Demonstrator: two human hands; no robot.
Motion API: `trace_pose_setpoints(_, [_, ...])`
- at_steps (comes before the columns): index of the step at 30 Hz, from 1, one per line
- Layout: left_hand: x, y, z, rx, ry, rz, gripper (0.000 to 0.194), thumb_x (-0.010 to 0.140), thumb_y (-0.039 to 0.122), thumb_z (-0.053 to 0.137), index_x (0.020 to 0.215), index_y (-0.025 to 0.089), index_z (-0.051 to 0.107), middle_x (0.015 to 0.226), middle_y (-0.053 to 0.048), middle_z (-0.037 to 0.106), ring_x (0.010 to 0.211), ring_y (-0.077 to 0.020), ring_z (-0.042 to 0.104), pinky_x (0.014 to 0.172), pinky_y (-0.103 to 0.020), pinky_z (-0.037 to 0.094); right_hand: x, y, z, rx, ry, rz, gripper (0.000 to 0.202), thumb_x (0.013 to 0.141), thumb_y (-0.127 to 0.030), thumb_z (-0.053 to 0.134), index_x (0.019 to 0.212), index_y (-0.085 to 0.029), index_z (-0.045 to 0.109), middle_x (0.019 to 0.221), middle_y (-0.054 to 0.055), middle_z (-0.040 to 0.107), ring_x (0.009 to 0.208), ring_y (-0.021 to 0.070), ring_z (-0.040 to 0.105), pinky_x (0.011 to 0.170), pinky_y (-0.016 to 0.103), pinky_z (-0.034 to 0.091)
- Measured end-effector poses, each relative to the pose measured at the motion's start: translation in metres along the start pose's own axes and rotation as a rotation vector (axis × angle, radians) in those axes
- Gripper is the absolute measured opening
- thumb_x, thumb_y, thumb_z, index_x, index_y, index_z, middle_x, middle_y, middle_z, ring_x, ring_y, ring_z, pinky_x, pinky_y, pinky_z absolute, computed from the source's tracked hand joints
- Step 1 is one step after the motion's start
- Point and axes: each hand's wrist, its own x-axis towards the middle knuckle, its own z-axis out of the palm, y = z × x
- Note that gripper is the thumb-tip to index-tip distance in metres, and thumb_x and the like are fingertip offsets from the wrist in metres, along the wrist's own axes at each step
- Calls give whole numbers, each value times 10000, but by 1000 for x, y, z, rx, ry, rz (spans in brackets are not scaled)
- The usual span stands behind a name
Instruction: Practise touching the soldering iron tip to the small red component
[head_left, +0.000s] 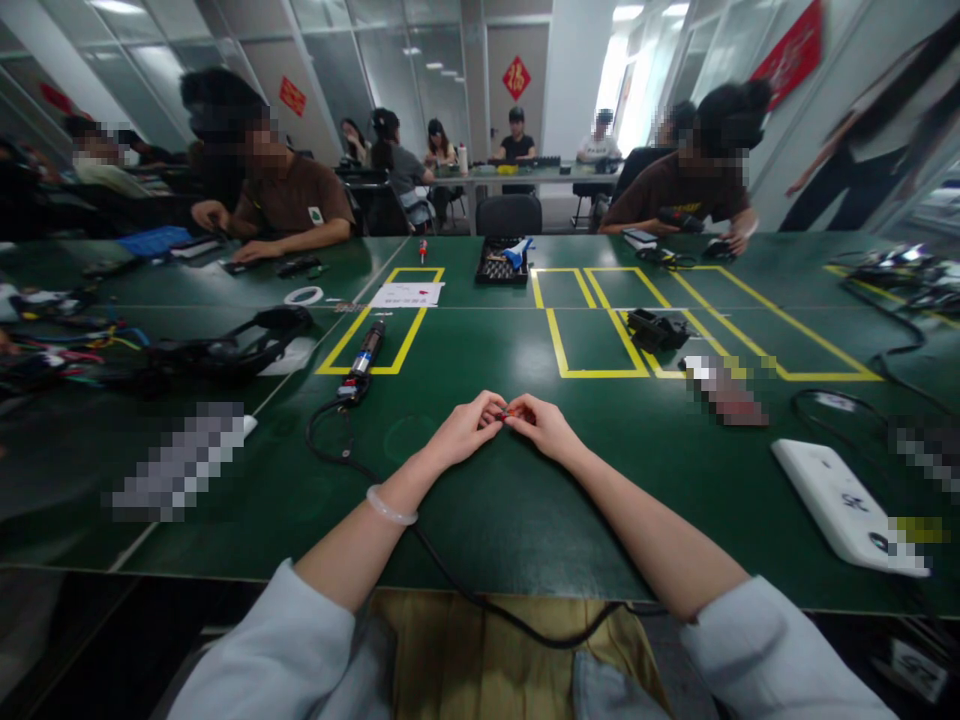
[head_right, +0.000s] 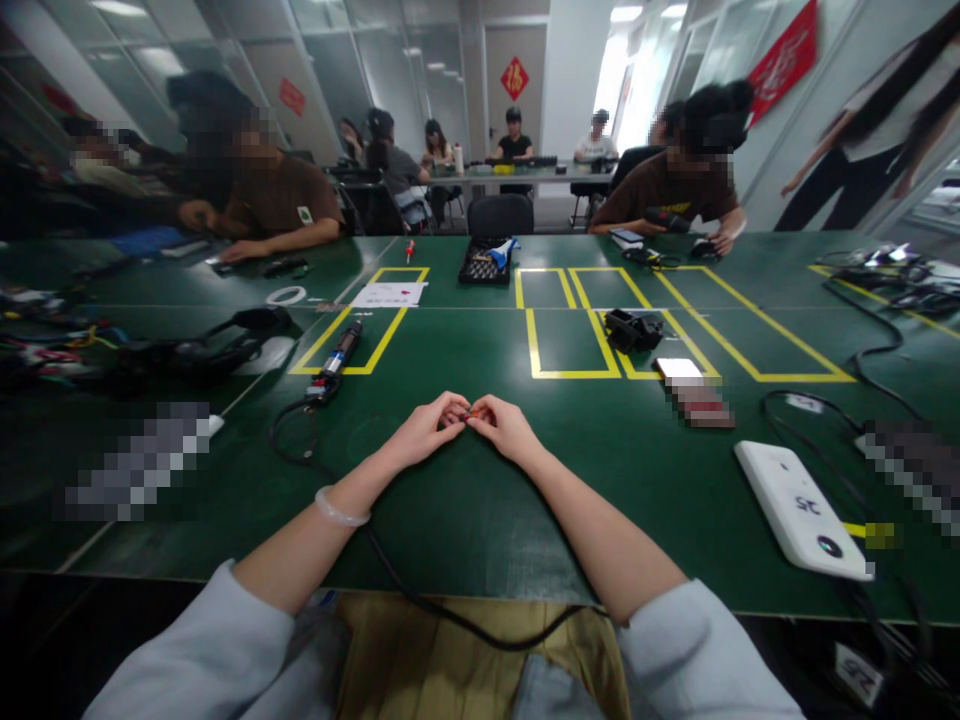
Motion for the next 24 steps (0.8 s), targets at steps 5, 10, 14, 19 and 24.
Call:
trace_pose_setpoints(5, [-1,5,-1,42,28,12,245,872,270,552,1108,207,525,973,-25,667,821,-134,626,769,-263,489,-1,-1,-1,0,-3,27,223,867,-374,593,899,-156,627,735,7,628,616,116,516,586,228,388])
trace_pose_setpoints(10, [-1,6,-1,65,17,20,209,903,321,520,1081,214,550,966,-23,676,867,-148,641,811,-269,487,0,-5,-3,-42,-40,50,299,926,-386,504,773,-160,625,682,3,628,609,115,519,603,231,365])
trace_pose_setpoints(14, [-1,5,-1,96,18,35,202,895,311,529,1068,213,569,961,-20,675,852,-147,638,795,-263,484,0,-3,-3,-45,-57,44,350,949,-392,453,721,-167,595,642,-4,603,592,114,510,607,237,362])
trace_pose_setpoints(19, [-1,4,-1,107,46,12,191,902,333,519,1037,210,575,935,-18,682,861,-153,646,785,-263,481,-3,0,0,127,-14,12,257,871,-393,579,1021,-186,550,763,-13,617,647,119,538,624,235,413])
trace_pose_setpoints(24, [0,2,-6,139,9,-1,243,920,404,488,1030,210,584,925,-14,686,829,-153,645,751,-259,480,-3,-2,0,118,-34,-19,196,852,-333,591,962,-173,566,823,11,625,680,118,539,647,245,428])
